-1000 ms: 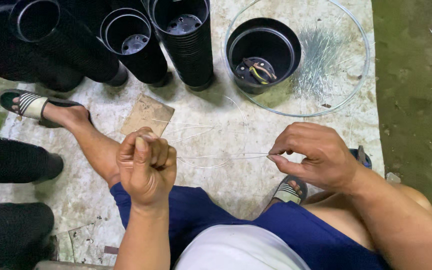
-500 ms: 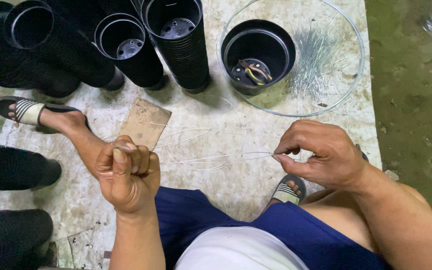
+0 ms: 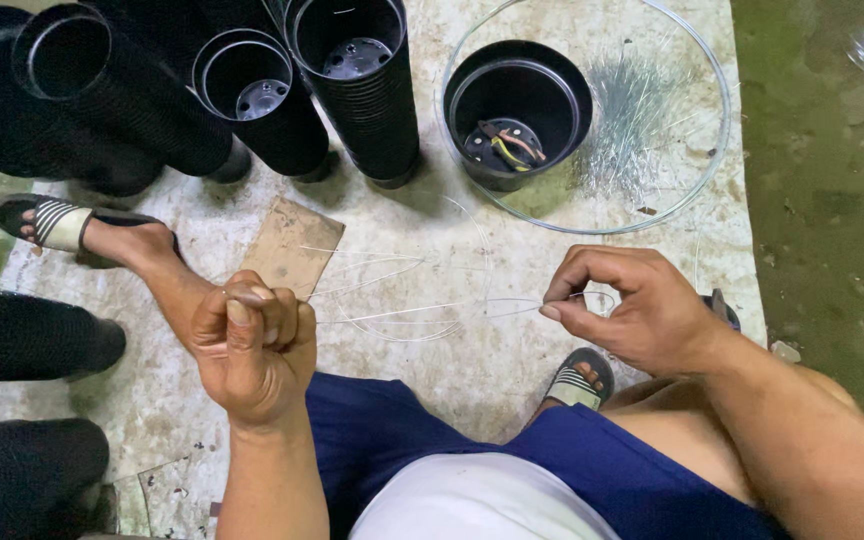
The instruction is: The person sits on the floor and uses pliers to cut thin transparent wires. The person repeatedly picks up wire strands, cuts them with pliers, and places the cut pieces on the floor.
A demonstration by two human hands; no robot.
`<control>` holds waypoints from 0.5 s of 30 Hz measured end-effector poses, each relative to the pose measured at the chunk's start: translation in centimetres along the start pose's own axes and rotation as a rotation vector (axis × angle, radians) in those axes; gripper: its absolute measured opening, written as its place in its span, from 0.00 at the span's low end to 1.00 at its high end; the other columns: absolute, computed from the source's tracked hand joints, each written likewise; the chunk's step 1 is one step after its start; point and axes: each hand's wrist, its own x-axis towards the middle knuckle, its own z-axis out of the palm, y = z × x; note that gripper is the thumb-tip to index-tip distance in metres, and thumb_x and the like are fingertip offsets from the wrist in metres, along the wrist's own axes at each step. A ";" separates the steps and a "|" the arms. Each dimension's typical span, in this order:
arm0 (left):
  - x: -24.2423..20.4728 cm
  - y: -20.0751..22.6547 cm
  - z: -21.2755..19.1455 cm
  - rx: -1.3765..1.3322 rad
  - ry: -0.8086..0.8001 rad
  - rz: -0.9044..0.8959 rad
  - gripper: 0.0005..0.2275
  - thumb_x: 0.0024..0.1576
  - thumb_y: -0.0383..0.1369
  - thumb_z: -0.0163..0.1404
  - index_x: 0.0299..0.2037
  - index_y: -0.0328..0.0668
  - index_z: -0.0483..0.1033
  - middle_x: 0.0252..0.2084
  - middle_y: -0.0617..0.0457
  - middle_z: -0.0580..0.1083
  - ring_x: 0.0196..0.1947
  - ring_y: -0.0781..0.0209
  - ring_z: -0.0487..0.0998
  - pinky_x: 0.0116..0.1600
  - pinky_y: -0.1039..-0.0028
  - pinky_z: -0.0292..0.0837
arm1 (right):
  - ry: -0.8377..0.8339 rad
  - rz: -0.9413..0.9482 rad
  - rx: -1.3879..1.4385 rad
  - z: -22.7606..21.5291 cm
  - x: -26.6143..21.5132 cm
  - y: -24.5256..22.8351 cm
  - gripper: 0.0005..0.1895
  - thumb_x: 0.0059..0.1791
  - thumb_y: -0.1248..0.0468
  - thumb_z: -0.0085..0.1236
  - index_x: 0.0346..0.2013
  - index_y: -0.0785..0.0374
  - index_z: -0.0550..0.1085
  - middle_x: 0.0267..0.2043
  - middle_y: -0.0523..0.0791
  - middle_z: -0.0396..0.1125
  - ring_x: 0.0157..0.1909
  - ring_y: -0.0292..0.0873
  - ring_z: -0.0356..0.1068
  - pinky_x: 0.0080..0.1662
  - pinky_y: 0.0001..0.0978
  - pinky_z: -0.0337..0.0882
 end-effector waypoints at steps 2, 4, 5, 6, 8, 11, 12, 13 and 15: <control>-0.2 -0.3 -0.7 -0.023 -0.031 0.034 0.03 0.71 0.32 0.53 0.48 0.43 0.73 0.23 0.61 0.63 0.18 0.76 0.56 0.24 0.84 0.56 | -0.006 0.149 0.131 0.6 0.0 0.8 0.03 0.46 0.69 0.65 0.33 0.66 0.78 0.32 0.41 0.74 0.36 0.32 0.71 0.41 0.26 0.73; -0.1 -1.0 -0.9 0.034 -0.046 0.076 0.03 0.70 0.33 0.52 0.46 0.47 0.74 0.29 0.59 0.68 0.25 0.73 0.64 0.33 0.80 0.65 | -0.002 0.314 0.263 1.5 0.1 1.5 0.04 0.47 0.68 0.64 0.34 0.66 0.79 0.32 0.41 0.73 0.37 0.31 0.69 0.42 0.26 0.71; 0.0 -1.4 -0.9 0.098 -0.028 0.090 0.04 0.69 0.34 0.51 0.44 0.46 0.73 0.34 0.56 0.72 0.30 0.71 0.68 0.41 0.76 0.71 | 0.005 0.322 0.273 1.6 0.3 1.9 0.04 0.47 0.67 0.64 0.34 0.66 0.79 0.32 0.40 0.73 0.36 0.31 0.68 0.40 0.25 0.70; 0.1 -1.4 -0.8 0.162 -0.009 0.103 0.05 0.67 0.35 0.51 0.42 0.45 0.72 0.39 0.52 0.75 0.35 0.68 0.72 0.48 0.71 0.76 | 0.013 0.331 0.282 1.7 0.5 2.3 0.04 0.48 0.67 0.63 0.34 0.66 0.79 0.31 0.40 0.72 0.34 0.31 0.67 0.39 0.25 0.69; 1.9 -1.7 -1.0 0.415 0.067 0.115 0.10 0.68 0.31 0.48 0.57 0.38 0.68 0.48 0.50 0.75 0.47 0.67 0.74 0.59 0.71 0.73 | 0.046 0.338 0.265 1.6 0.8 3.0 0.05 0.48 0.66 0.63 0.34 0.66 0.79 0.29 0.40 0.71 0.32 0.30 0.66 0.36 0.25 0.68; -1.0 -3.0 2.6 0.653 0.379 0.213 0.16 0.62 0.25 0.45 0.60 0.34 0.63 0.53 0.52 0.71 0.54 0.65 0.73 0.63 0.72 0.69 | 0.111 0.354 0.193 1.7 1.1 3.6 0.06 0.48 0.65 0.63 0.34 0.66 0.79 0.27 0.40 0.71 0.29 0.30 0.66 0.33 0.25 0.67; -1.7 -3.3 4.0 0.744 0.332 0.287 0.14 0.64 0.24 0.48 0.60 0.34 0.65 0.53 0.50 0.70 0.56 0.63 0.73 0.63 0.72 0.69 | 0.124 0.368 0.171 1.7 1.2 3.7 0.06 0.48 0.65 0.63 0.34 0.66 0.79 0.26 0.40 0.71 0.29 0.30 0.65 0.32 0.25 0.66; -2.4 -3.3 5.1 0.830 0.280 0.361 0.13 0.66 0.23 0.50 0.59 0.33 0.67 0.53 0.48 0.70 0.57 0.62 0.73 0.62 0.72 0.69 | 0.140 0.381 0.149 1.7 1.3 3.8 0.06 0.48 0.64 0.63 0.34 0.66 0.79 0.25 0.40 0.70 0.28 0.30 0.65 0.32 0.25 0.66; -3.1 -2.7 6.8 1.034 -0.085 0.449 0.10 0.61 0.23 0.55 0.51 0.37 0.73 0.48 0.47 0.74 0.56 0.58 0.75 0.64 0.66 0.72 | 0.139 0.351 0.176 2.2 1.6 4.0 0.07 0.49 0.64 0.63 0.34 0.66 0.79 0.26 0.40 0.70 0.29 0.30 0.65 0.33 0.24 0.66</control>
